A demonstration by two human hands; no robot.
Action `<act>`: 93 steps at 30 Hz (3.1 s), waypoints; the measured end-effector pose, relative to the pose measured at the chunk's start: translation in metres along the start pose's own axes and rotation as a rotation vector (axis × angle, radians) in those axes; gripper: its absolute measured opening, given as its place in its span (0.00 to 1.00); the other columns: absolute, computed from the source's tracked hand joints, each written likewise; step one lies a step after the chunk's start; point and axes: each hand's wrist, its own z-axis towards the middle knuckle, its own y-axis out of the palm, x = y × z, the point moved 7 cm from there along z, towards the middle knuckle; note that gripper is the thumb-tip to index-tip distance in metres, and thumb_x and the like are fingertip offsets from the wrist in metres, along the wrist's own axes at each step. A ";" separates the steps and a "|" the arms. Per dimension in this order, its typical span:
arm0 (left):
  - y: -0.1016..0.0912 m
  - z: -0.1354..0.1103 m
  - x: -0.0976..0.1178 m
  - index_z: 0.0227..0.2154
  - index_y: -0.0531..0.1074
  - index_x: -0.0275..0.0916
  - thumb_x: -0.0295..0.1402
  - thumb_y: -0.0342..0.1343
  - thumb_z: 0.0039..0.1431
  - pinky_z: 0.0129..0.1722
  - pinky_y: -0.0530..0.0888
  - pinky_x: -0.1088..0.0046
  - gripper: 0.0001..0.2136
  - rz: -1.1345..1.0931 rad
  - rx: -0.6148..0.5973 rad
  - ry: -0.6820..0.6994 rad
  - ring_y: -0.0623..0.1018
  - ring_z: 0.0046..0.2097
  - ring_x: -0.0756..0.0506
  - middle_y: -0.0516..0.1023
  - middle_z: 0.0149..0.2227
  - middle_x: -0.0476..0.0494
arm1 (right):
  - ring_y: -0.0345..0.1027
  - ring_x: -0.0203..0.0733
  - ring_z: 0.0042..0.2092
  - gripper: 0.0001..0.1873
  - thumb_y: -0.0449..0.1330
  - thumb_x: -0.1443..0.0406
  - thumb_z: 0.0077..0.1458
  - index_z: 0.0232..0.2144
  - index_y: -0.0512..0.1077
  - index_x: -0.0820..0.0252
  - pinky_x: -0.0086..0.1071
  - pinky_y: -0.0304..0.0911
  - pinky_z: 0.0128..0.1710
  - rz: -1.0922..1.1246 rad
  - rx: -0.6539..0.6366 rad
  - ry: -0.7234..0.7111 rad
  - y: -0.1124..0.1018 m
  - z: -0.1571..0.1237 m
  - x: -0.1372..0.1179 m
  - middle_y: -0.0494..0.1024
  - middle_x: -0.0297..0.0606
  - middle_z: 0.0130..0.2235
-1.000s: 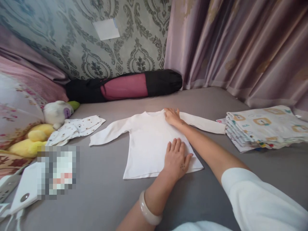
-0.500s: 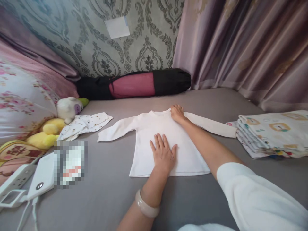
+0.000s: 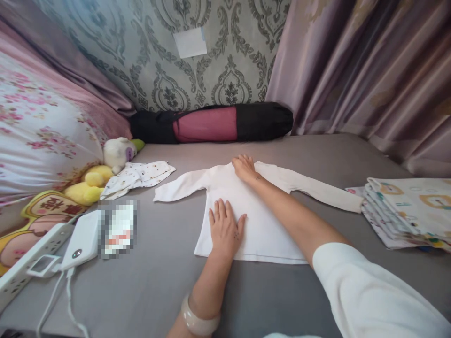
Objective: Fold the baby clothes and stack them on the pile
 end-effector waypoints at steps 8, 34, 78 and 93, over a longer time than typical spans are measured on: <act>0.003 -0.003 -0.013 0.63 0.58 0.26 0.51 0.41 0.64 0.62 0.56 0.44 0.35 0.076 0.020 -0.097 0.55 0.67 0.28 0.56 0.64 0.19 | 0.61 0.51 0.54 0.21 0.44 0.75 0.60 0.48 0.73 0.66 0.40 0.50 0.52 -0.009 -0.056 0.028 0.016 0.019 -0.022 0.73 0.53 0.51; 0.005 -0.002 -0.011 0.63 0.56 0.21 0.49 0.43 0.65 0.62 0.58 0.48 0.35 0.031 0.023 -0.064 0.54 0.66 0.27 0.54 0.64 0.15 | 0.68 0.48 0.51 0.20 0.41 0.73 0.63 0.49 0.68 0.67 0.37 0.57 0.50 0.086 0.022 0.057 0.035 0.024 -0.075 0.75 0.52 0.49; 0.009 -0.020 0.098 0.64 0.53 0.29 0.48 0.37 0.67 0.65 0.54 0.49 0.31 -0.046 -0.269 0.609 0.50 0.69 0.33 0.50 0.68 0.25 | 0.70 0.46 0.49 0.18 0.47 0.66 0.64 0.46 0.75 0.60 0.34 0.60 0.48 0.076 0.136 0.490 -0.060 -0.216 0.207 0.77 0.45 0.48; 0.008 -0.023 0.152 0.64 0.51 0.26 0.46 0.38 0.67 0.65 0.52 0.50 0.31 -0.146 -0.365 0.788 0.49 0.69 0.33 0.47 0.68 0.25 | 0.68 0.51 0.50 0.18 0.46 0.68 0.63 0.50 0.71 0.63 0.36 0.62 0.45 -0.213 -0.048 0.611 -0.069 -0.237 0.240 0.72 0.52 0.49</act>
